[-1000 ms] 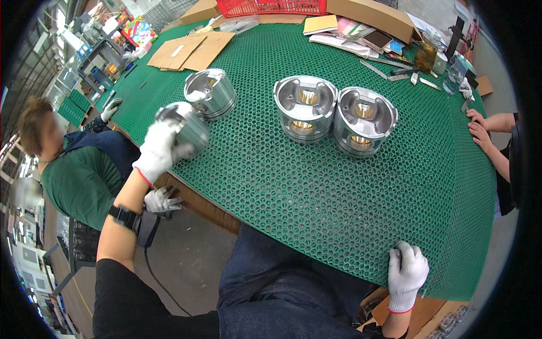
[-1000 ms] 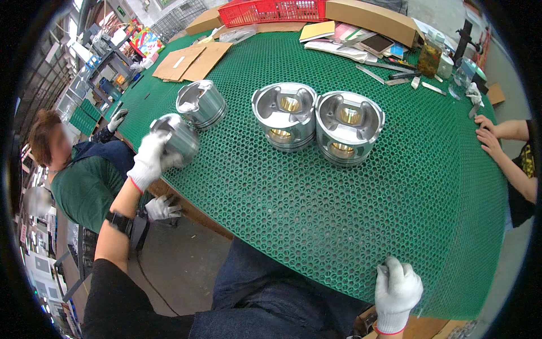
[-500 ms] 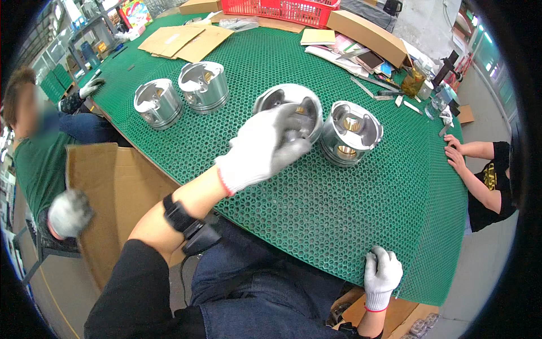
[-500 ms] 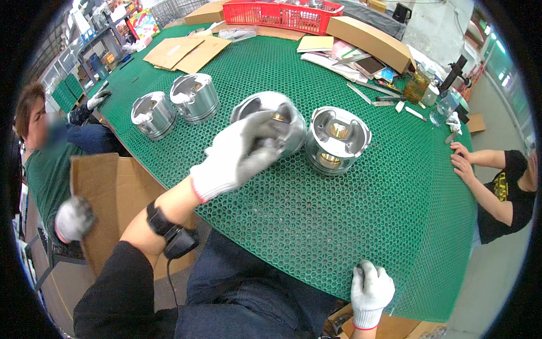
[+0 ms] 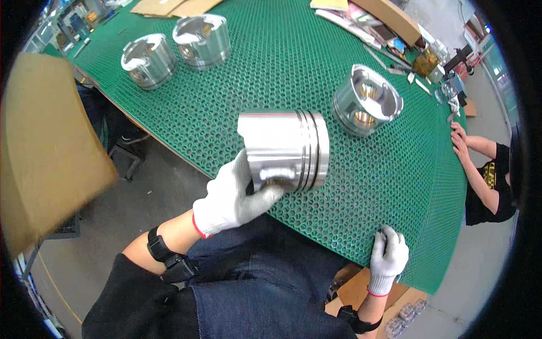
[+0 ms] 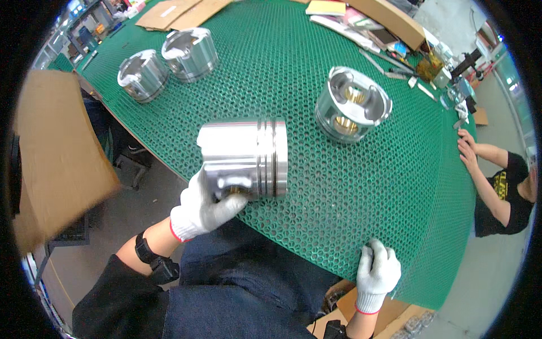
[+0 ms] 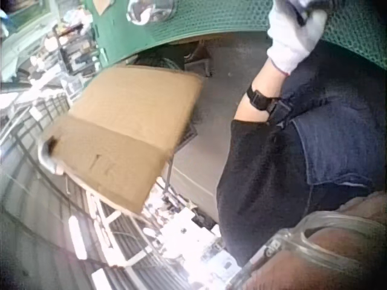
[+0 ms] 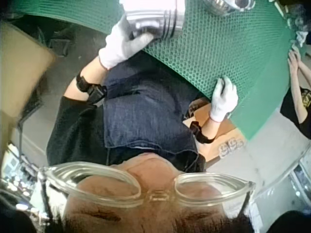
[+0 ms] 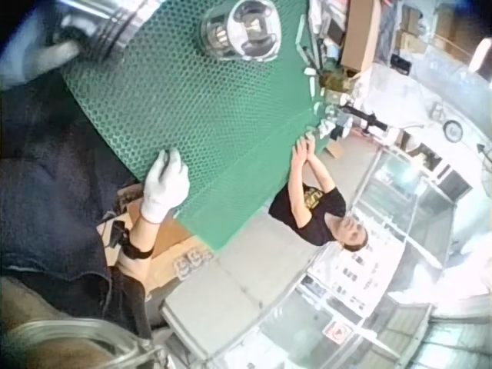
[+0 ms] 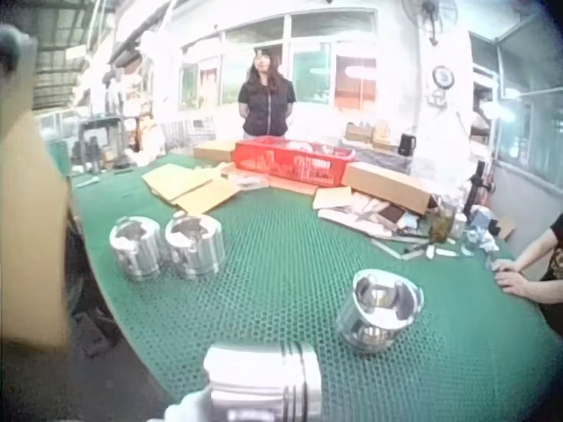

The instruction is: Assembling and inspecting metal engine pistons at a workshop workbench.

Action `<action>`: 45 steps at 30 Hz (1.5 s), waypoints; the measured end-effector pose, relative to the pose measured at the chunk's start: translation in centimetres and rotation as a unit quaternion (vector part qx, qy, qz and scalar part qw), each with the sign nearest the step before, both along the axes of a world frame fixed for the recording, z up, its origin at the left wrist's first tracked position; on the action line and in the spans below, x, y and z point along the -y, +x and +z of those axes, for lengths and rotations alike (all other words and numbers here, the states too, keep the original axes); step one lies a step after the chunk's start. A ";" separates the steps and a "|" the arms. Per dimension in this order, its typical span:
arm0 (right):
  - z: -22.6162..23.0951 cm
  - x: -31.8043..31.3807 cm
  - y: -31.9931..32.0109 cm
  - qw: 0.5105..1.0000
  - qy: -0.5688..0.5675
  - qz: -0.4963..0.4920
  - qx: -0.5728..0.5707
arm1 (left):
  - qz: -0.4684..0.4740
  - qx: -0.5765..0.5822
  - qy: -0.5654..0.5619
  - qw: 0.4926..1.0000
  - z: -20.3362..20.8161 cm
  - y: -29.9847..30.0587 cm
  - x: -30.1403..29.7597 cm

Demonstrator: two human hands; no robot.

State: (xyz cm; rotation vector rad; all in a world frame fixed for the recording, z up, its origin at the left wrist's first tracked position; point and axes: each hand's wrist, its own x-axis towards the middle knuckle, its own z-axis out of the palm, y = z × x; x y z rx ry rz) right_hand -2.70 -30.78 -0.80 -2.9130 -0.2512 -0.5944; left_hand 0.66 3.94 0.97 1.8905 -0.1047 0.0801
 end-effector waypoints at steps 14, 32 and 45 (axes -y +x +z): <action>0.6 -0.8 0.6 1.000 -0.006 0.011 0.002 | -0.073 0.247 0.308 0.916 -3.8 -1.7 -2.8; 3.0 -1.5 -1.2 0.971 0.213 0.105 -0.024 | -0.144 0.313 0.314 0.885 6.4 4.2 5.9; 5.0 -4.6 -0.1 0.883 0.420 0.163 -0.132 | -0.223 0.365 0.427 0.797 7.2 2.4 11.8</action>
